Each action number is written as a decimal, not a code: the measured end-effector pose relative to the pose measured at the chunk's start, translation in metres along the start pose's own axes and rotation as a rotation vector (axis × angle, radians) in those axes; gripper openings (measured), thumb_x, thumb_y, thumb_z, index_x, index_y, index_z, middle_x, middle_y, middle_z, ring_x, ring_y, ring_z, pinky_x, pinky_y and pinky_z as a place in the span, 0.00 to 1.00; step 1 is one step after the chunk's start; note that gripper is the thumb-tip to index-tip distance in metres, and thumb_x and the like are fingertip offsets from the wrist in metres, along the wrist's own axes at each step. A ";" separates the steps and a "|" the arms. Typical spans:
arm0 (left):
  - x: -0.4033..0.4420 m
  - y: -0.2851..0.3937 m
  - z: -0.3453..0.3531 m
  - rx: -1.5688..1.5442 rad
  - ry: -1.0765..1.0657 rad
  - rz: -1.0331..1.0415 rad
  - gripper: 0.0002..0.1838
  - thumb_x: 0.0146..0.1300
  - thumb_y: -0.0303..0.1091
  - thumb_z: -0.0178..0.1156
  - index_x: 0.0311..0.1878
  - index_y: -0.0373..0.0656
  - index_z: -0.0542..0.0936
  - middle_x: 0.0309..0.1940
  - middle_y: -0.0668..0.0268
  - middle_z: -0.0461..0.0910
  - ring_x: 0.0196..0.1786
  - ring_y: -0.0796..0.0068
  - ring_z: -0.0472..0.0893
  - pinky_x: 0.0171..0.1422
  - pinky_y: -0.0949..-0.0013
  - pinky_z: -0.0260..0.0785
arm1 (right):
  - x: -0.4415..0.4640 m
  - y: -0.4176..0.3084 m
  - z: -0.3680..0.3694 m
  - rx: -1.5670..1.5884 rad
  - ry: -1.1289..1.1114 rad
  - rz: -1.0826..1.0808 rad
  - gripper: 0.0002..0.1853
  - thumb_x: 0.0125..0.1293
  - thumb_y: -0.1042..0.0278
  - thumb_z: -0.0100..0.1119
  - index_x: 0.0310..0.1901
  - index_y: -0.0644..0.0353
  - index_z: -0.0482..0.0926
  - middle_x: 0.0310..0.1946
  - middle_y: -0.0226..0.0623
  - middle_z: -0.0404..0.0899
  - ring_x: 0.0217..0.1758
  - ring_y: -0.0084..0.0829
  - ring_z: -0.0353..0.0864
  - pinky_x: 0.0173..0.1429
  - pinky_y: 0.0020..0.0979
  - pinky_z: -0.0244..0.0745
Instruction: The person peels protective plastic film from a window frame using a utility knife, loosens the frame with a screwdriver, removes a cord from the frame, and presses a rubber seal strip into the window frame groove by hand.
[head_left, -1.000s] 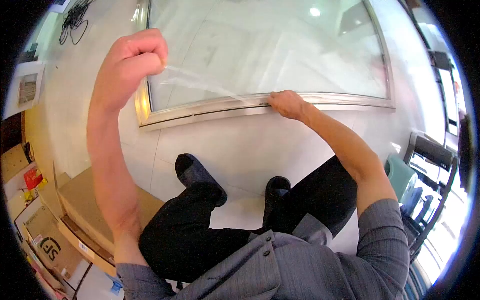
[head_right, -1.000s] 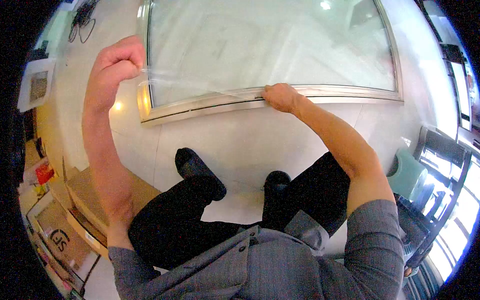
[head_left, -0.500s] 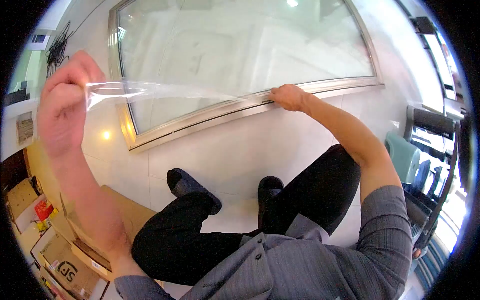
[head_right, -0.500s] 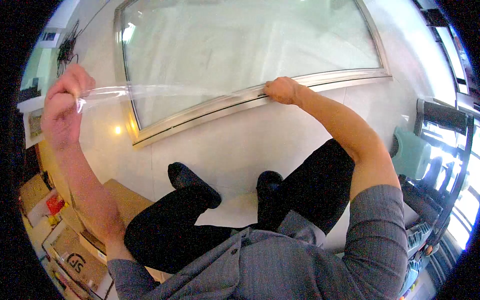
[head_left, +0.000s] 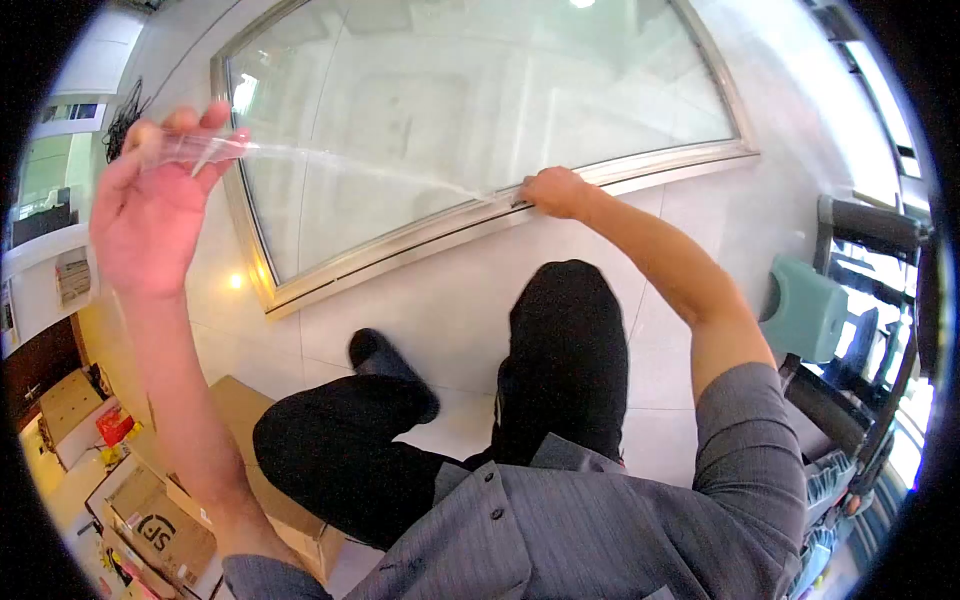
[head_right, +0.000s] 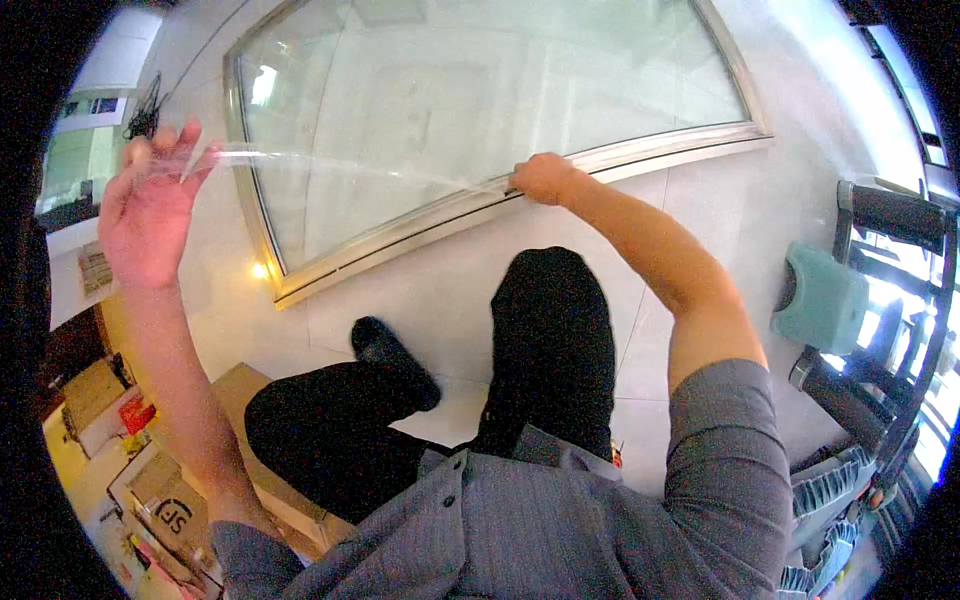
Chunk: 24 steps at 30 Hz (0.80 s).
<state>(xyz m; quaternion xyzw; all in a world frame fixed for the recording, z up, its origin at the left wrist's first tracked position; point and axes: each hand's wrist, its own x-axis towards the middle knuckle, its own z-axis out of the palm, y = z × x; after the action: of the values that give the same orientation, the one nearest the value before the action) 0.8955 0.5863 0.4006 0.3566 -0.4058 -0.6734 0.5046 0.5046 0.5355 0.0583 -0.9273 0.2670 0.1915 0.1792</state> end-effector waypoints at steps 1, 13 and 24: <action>0.007 0.001 0.006 -0.066 -0.048 -0.036 0.04 0.65 0.32 0.53 0.39 0.44 0.71 0.43 0.62 0.72 0.61 0.59 0.69 0.77 0.44 0.49 | 0.001 -0.002 -0.002 -0.001 -0.003 0.005 0.09 0.64 0.68 0.52 0.40 0.58 0.83 0.42 0.45 0.83 0.48 0.46 0.84 0.51 0.45 0.80; 0.022 -0.081 -0.041 1.642 -0.192 -0.305 0.22 0.55 0.42 0.68 0.47 0.40 0.75 0.32 0.61 0.77 0.34 0.64 0.79 0.38 0.64 0.72 | 0.014 0.000 -0.018 0.024 -0.269 0.068 0.12 0.67 0.68 0.49 0.46 0.54 0.81 0.50 0.40 0.81 0.54 0.46 0.81 0.55 0.45 0.79; 0.012 -0.111 -0.074 1.783 0.091 -0.672 0.16 0.58 0.40 0.62 0.30 0.34 0.81 0.28 0.51 0.80 0.34 0.57 0.82 0.40 0.58 0.73 | 0.008 0.010 -0.019 0.077 -0.199 -0.071 0.09 0.66 0.69 0.52 0.43 0.58 0.80 0.43 0.42 0.82 0.49 0.46 0.83 0.52 0.47 0.79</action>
<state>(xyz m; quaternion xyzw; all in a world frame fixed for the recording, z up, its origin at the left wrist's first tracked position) 0.9148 0.5792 0.2685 0.7339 -0.6260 -0.2115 -0.1575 0.5102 0.5155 0.0685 -0.9051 0.2222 0.2656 0.2469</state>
